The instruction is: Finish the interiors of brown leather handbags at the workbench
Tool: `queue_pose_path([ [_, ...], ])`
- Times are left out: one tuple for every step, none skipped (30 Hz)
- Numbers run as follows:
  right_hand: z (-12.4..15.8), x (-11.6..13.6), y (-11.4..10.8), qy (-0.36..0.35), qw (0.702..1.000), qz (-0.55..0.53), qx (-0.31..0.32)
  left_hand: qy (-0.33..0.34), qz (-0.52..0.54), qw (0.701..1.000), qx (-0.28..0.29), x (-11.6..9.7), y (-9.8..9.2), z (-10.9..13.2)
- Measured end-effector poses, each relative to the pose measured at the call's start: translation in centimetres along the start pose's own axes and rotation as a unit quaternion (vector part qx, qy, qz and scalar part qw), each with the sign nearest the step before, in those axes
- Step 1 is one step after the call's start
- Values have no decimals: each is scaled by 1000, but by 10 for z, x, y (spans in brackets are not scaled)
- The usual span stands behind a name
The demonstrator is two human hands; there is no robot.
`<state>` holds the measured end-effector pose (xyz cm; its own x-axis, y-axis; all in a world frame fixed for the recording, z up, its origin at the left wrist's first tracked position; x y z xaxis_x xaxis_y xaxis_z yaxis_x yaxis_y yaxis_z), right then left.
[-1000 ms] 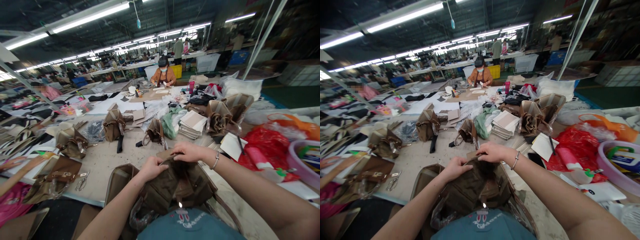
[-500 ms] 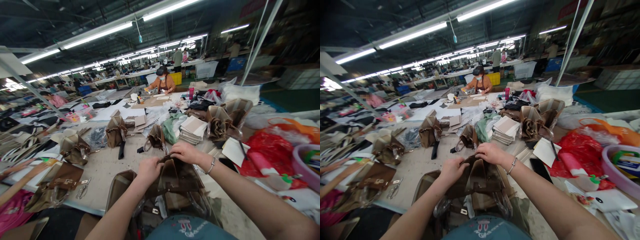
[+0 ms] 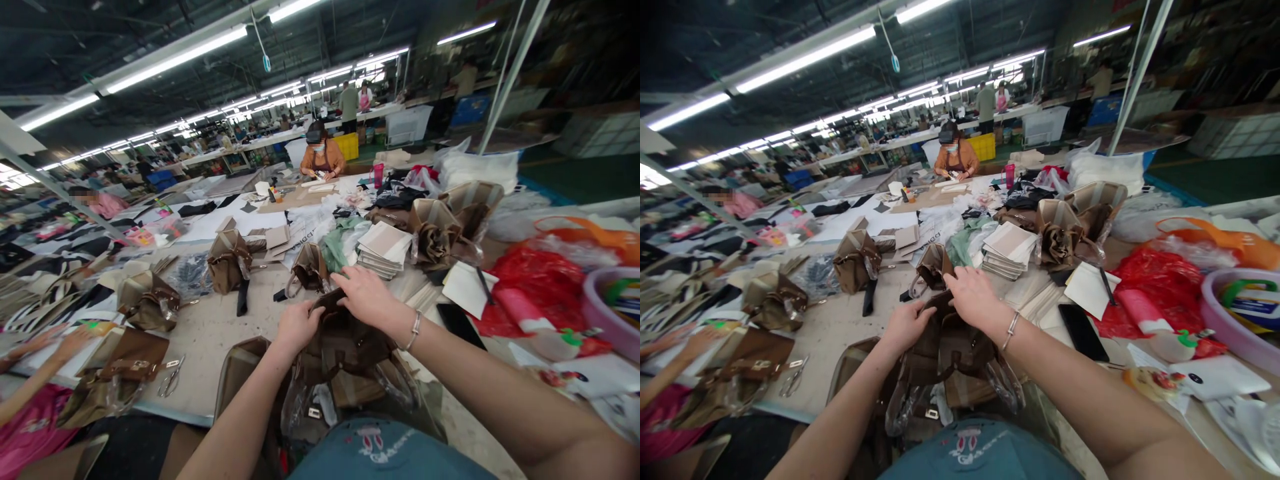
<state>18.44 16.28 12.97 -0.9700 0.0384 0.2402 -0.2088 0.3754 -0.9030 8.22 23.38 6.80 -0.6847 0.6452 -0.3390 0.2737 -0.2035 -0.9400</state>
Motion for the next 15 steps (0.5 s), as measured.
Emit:
queue_pose_path([
  [8, 9, -4, 12, 1000, 4, -9, -3, -6, 1000, -1, 2, 1, -3],
  [16, 20, -3, 12, 1000, -7, -1, -4, -14, 1000, 1, 3, 2, -6],
  [26, 29, 3, 10, 999, -24, 21, -4, -23, 1000, 4, 4, 3, -9],
  [35, 35, 13, 16, 998, -37, 51, -3, -32, 999, 9, 3, 3, -12],
  [42, 36, 24, 33, 995, -42, 78, -2, -40, 999, 14, 3, 4, -15],
  [48, 32, 34, 58, 993, -40, 97, -2, -45, 999, 20, 2, 4, -17],
  [51, 25, 43, 86, 990, -32, 108, -1, -44, 999, 30, 1, 4, -20],
  [52, 16, 49, 114, 987, -22, 109, 3, -36, 998, 42, -1, 5, -23],
  [51, 6, 54, 135, 985, -14, 106, 12, -22, 998, 58, -4, 7, -25],
  [47, -2, 56, 149, 984, -9, 101, 24, -3, 997, 77, -7, 10, -27],
  [42, -10, 58, 158, 983, -7, 96, 37, 19, 995, 96, -10, 13, -28],
  [38, -15, 59, 163, 982, -9, 93, 49, 41, 992, 113, -12, 16, -29],
  [33, -18, 59, 165, 982, -13, 91, 58, 61, 989, 125, -14, 18, -30],
  [29, -21, 58, 168, 982, -19, 89, 62, 77, 987, 130, -14, 19, -31],
  [26, -22, 58, 171, 981, -24, 87, 64, 90, 985, 130, -14, 20, -31],
])
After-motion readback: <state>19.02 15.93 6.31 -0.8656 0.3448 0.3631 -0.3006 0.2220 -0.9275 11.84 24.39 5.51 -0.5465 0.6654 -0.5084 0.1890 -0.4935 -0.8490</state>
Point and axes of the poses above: each hand's wrist, its own z-axis away from the middle knuckle, its own y-axis out of the palm, x = y × z, the point moved 10 cm from there along -z, towards the middle knuckle, and after that the axes turned 4 degrees about -x, right-handed, at the moved point
